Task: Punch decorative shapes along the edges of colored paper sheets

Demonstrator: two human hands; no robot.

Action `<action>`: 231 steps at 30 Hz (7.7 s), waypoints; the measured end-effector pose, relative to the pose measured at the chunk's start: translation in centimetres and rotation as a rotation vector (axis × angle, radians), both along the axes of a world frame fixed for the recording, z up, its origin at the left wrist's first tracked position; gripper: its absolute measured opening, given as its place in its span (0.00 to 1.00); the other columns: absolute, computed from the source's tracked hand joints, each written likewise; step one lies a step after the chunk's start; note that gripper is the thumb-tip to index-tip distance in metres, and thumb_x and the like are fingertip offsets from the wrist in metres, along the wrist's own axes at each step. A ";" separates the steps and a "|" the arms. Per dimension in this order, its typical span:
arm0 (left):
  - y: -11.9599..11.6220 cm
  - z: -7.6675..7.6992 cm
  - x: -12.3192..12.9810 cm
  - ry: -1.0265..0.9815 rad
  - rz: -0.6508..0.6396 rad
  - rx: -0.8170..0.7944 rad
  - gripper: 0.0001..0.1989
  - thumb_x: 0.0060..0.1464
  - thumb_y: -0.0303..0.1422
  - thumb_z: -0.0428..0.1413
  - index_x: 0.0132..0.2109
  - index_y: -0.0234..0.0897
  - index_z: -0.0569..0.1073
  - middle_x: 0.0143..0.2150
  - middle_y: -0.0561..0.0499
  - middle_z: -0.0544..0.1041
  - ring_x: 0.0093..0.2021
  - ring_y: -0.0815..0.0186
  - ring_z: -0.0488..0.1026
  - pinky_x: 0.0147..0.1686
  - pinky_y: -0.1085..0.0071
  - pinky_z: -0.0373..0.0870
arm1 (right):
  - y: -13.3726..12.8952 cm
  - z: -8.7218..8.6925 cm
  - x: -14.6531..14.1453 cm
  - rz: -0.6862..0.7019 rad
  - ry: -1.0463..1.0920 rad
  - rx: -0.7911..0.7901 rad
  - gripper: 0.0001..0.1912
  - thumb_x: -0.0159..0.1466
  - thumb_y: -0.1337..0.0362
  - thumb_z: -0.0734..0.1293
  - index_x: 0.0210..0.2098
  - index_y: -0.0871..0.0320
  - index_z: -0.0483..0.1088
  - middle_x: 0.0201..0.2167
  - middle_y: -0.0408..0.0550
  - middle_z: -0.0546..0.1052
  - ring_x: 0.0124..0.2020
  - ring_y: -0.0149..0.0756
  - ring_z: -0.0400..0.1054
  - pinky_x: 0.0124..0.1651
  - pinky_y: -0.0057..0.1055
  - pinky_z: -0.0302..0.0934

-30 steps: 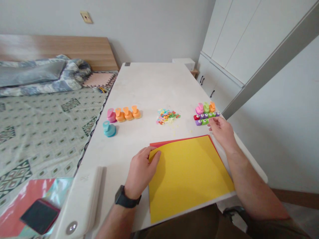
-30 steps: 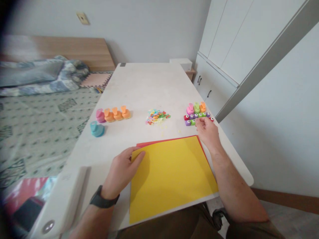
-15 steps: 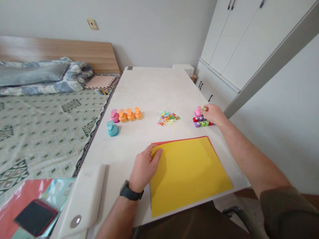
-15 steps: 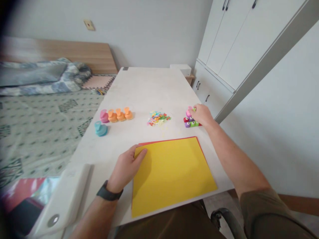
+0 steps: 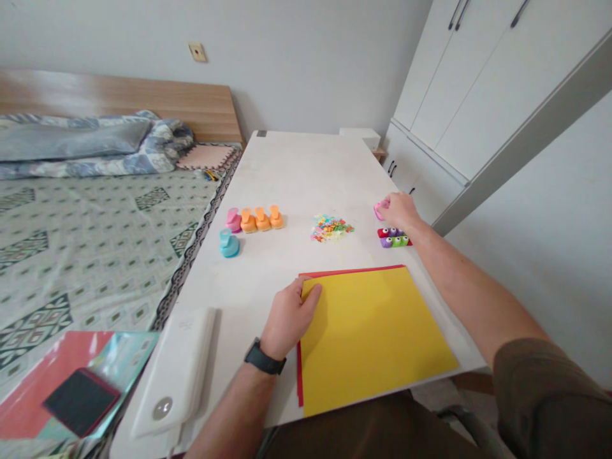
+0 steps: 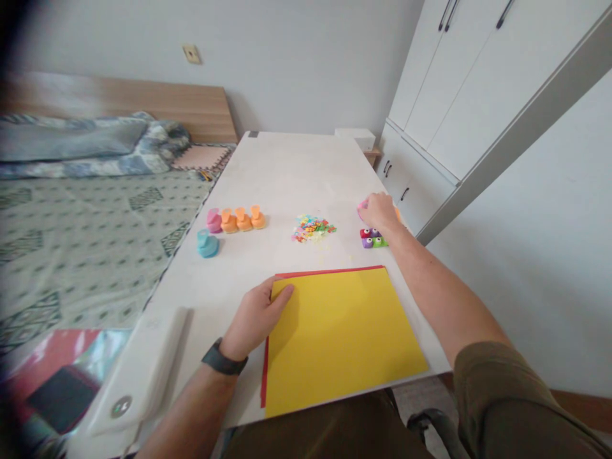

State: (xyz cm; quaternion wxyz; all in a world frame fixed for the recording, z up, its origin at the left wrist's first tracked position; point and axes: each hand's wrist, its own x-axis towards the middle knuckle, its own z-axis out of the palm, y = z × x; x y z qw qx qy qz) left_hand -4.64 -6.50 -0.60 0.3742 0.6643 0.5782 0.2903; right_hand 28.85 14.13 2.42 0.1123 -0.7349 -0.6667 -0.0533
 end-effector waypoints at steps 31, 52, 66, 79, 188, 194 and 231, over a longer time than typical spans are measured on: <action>-0.1 -0.8 0.6 -0.519 -0.039 -0.218 0.18 0.59 0.44 0.59 0.50 0.36 0.73 0.47 0.44 0.82 0.41 0.58 0.79 0.39 0.65 0.75 | -14.2 1.0 -11.4 0.503 1.470 -0.335 0.20 0.62 0.48 0.73 0.41 0.60 0.76 0.34 0.48 0.76 0.35 0.35 0.68 0.43 0.34 0.64; -0.3 0.2 1.1 -0.355 0.019 -0.211 0.18 0.57 0.48 0.58 0.40 0.38 0.79 0.30 0.49 0.79 0.30 0.61 0.75 0.26 0.70 0.68 | -13.5 1.9 -13.8 0.622 1.401 -0.432 0.22 0.62 0.47 0.73 0.43 0.59 0.74 0.31 0.45 0.76 0.33 0.34 0.68 0.42 0.32 0.65; 0.0 -0.1 1.0 -0.273 0.036 -0.164 0.18 0.57 0.48 0.56 0.33 0.36 0.75 0.25 0.53 0.73 0.26 0.66 0.68 0.23 0.72 0.60 | -13.6 0.9 -14.9 0.713 1.310 -0.479 0.21 0.62 0.48 0.73 0.43 0.57 0.73 0.35 0.46 0.75 0.37 0.36 0.68 0.42 0.33 0.63; 0.1 0.3 1.0 -0.294 0.054 -0.144 0.17 0.54 0.47 0.59 0.34 0.36 0.76 0.25 0.52 0.74 0.28 0.64 0.70 0.25 0.72 0.62 | -13.5 0.8 -14.5 0.667 1.296 -0.514 0.22 0.60 0.47 0.74 0.43 0.58 0.73 0.34 0.45 0.75 0.35 0.35 0.67 0.40 0.32 0.62; -0.3 -0.8 0.3 -0.314 0.105 -0.143 0.12 0.54 0.41 0.59 0.32 0.37 0.76 0.26 0.52 0.75 0.24 0.67 0.67 0.24 0.72 0.57 | -3.4 0.5 -28.2 0.562 1.033 -0.540 0.28 0.51 0.37 0.75 0.29 0.56 0.71 0.25 0.45 0.75 0.27 0.32 0.65 0.28 0.28 0.56; -0.2 -0.6 0.2 -0.261 0.094 -0.130 0.13 0.55 0.42 0.57 0.31 0.37 0.74 0.26 0.53 0.74 0.25 0.68 0.65 0.24 0.72 0.54 | -2.2 -1.6 -32.4 0.582 0.824 -0.559 0.28 0.55 0.36 0.72 0.25 0.55 0.69 0.19 0.41 0.67 0.25 0.33 0.61 0.27 0.29 0.51; 0.0 -1.0 0.2 -0.266 0.111 -0.152 0.12 0.54 0.42 0.59 0.32 0.37 0.76 0.24 0.53 0.73 0.25 0.66 0.67 0.25 0.71 0.58 | -0.4 3.1 -14.1 0.380 0.917 -0.268 0.18 0.60 0.50 0.74 0.38 0.59 0.74 0.34 0.52 0.79 0.32 0.35 0.72 0.28 0.28 0.64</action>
